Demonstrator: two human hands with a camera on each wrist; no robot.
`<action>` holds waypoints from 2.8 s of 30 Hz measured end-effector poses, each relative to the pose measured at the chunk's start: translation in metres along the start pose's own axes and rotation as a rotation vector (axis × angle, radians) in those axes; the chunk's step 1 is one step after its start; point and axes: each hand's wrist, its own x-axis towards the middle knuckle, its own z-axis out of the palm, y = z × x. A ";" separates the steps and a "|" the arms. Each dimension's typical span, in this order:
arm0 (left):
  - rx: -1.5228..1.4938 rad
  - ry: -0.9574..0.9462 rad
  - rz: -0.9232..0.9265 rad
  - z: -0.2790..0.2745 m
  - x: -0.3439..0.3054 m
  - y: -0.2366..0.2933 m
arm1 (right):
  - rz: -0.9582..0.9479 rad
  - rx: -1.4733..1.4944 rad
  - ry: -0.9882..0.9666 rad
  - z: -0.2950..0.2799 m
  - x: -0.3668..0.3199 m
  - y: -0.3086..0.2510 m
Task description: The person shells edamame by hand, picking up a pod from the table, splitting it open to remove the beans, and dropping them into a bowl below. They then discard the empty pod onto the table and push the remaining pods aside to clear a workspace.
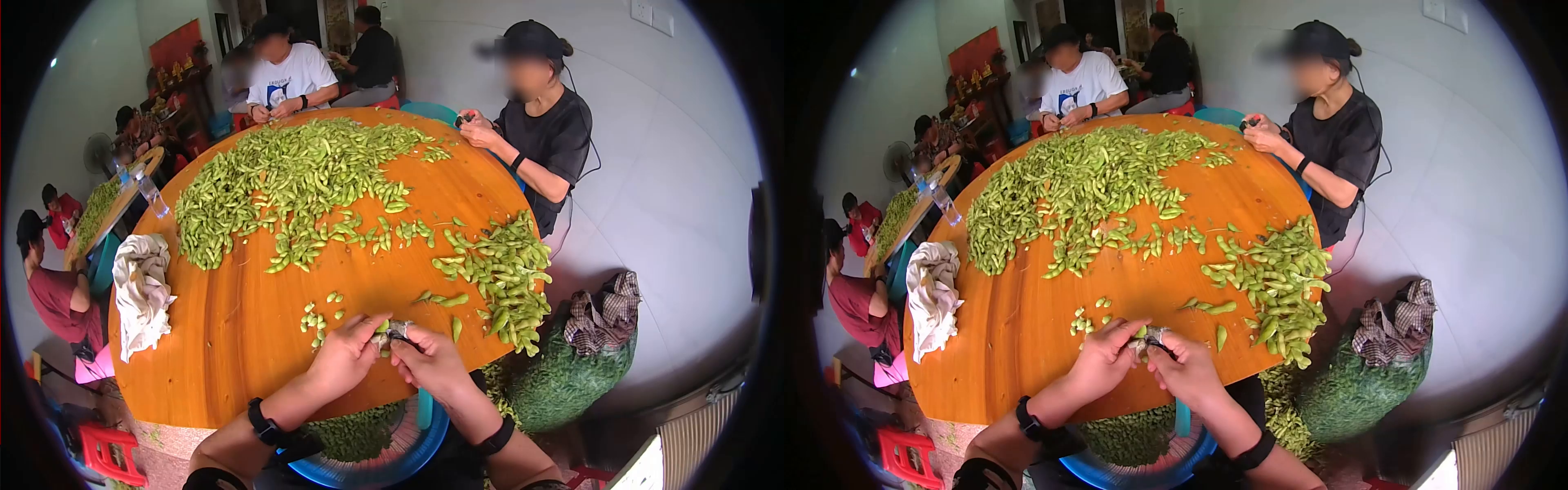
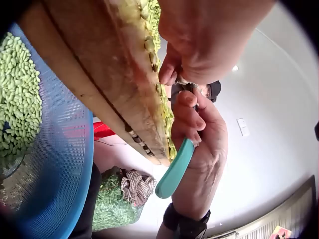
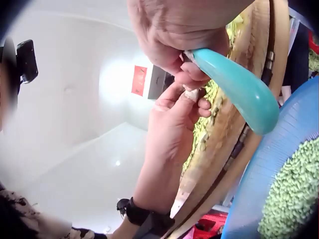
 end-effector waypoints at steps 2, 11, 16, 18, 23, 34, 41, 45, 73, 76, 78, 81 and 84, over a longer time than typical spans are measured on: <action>-0.001 0.027 0.013 0.001 -0.002 -0.006 | -0.030 0.035 0.049 0.011 0.004 0.004; -0.277 0.042 -0.001 -0.006 0.001 -0.029 | 0.004 0.201 0.146 0.027 0.021 0.009; -0.919 -0.076 -0.373 -0.019 0.012 -0.031 | 0.049 0.134 0.109 0.018 0.025 -0.001; -1.122 -0.090 -0.427 -0.018 0.012 -0.032 | -0.015 -0.051 0.149 0.019 0.025 -0.001; -0.635 -0.027 -0.284 -0.011 0.008 -0.030 | -0.306 -0.422 0.255 0.031 0.021 -0.001; -0.756 -0.012 -0.295 -0.013 0.008 -0.031 | -0.225 -0.167 0.259 0.042 0.020 0.004; -0.923 -0.052 -0.339 -0.018 0.007 -0.036 | -0.093 0.007 0.263 0.046 0.019 0.004; -0.883 -0.073 -0.292 -0.016 0.010 -0.029 | -0.163 0.002 0.275 0.047 0.019 0.011; -0.950 -0.141 -0.361 -0.014 0.010 -0.039 | -0.201 0.125 0.298 0.054 0.014 0.013; -1.009 -0.083 -0.436 -0.015 0.008 -0.036 | -0.188 0.108 0.299 0.056 0.012 0.014; -0.988 -0.060 -0.470 -0.016 0.010 -0.036 | -0.190 0.106 0.285 0.057 0.012 0.015; -0.967 -0.065 -0.512 -0.018 0.011 -0.038 | -0.195 0.095 0.264 0.058 0.011 0.017; -0.930 -0.077 -0.514 -0.017 0.012 -0.042 | -0.182 0.107 0.286 0.061 0.010 0.016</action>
